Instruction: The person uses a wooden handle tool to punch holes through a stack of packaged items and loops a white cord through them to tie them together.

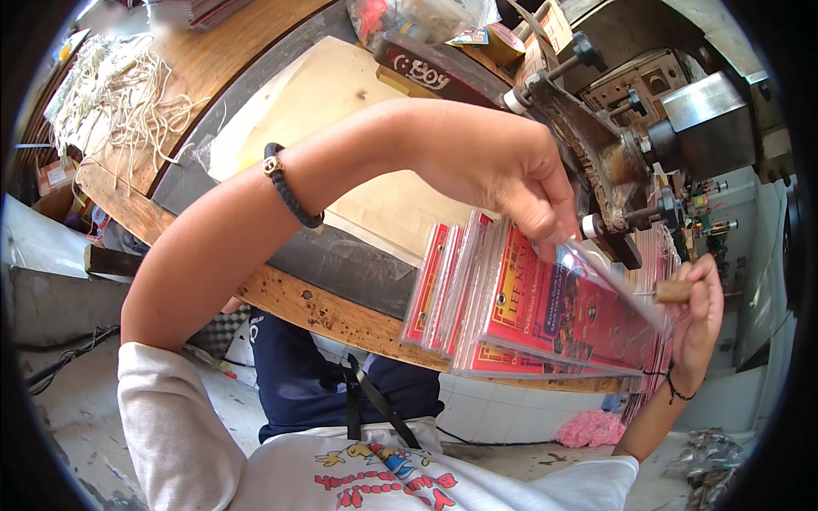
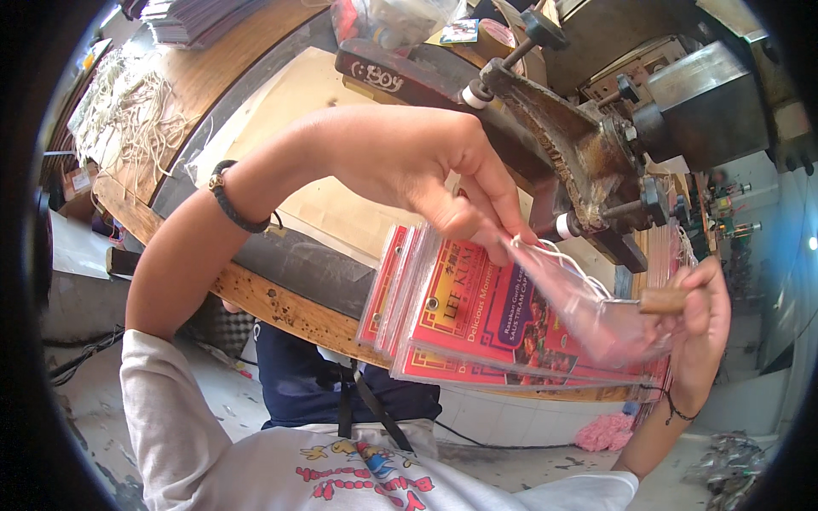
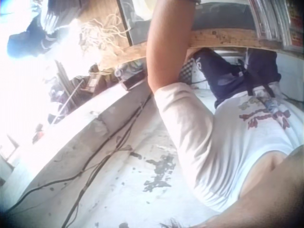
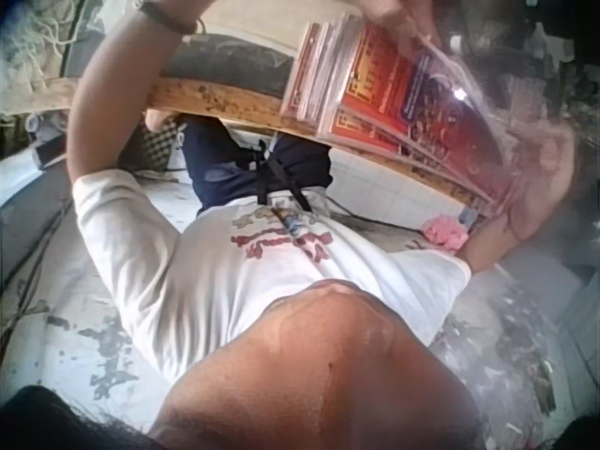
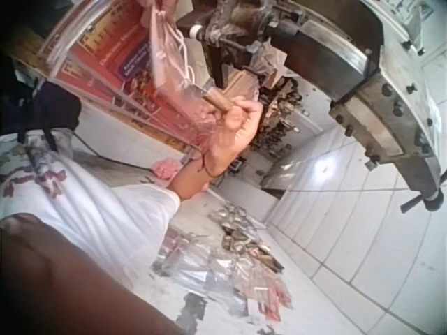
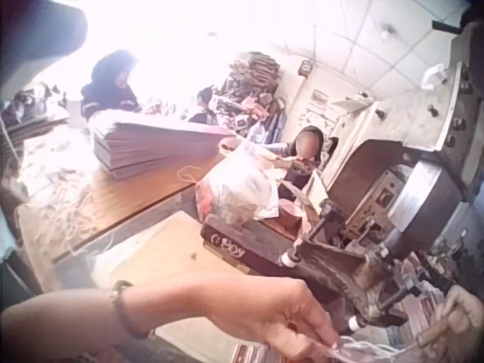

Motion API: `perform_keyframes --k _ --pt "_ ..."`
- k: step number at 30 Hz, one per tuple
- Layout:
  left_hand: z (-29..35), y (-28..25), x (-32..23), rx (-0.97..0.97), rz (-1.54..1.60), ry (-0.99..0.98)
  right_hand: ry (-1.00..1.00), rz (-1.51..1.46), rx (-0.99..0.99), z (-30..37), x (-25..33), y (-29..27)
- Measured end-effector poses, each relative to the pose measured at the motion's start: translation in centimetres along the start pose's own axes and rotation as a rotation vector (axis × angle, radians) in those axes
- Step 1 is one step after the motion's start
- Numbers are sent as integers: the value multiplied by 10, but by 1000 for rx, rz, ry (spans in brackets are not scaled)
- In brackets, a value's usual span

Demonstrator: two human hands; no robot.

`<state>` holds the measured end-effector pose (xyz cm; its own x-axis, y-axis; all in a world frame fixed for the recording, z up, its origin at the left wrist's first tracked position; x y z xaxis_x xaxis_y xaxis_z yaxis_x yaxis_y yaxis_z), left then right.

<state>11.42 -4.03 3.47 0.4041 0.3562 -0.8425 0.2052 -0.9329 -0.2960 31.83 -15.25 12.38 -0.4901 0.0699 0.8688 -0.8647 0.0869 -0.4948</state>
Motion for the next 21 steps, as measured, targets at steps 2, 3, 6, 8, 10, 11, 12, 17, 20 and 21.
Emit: perform_keyframes --k 2,3,6,8,10,11,12,17,20,21 --pt "-1 0 -3 -9 -20 2 65 -14 68 8 -5 15" --pt "-1 2 -1 15 -5 -6 9 24 56 10 -3 18" --pt "-6 6 8 66 15 -77 -185 54 1 14 5 38" --pt "-4 6 6 54 -10 -71 -410 20 14 10 14 59" --pt "-3 4 7 68 -28 -76 -638 102 72 6 28 82" --pt "-4 3 8 68 -10 -93 -736 201 93 6 35 91" --pt "-6 4 10 68 7 -110 -831 303 114 6 40 101" --pt "-3 5 7 74 22 -26 -854 275 254 -20 32 125" --pt "-7 7 15 87 108 -66 -669 -72 149 -30 12 108" --pt "-9 7 21 91 162 -94 -596 -194 113 -32 2 102"
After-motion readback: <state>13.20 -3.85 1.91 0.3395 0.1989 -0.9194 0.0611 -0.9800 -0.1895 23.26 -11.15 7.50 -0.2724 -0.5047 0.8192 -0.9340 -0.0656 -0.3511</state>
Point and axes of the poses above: each hand's wrist, its own z-axis away from the middle knuckle, its own y-axis out of the palm, x = y × z, the point moved 9 cm from there along -z, towards the middle knuckle, and after that the axes turned 7 degrees about y, right-handed, at the moved point
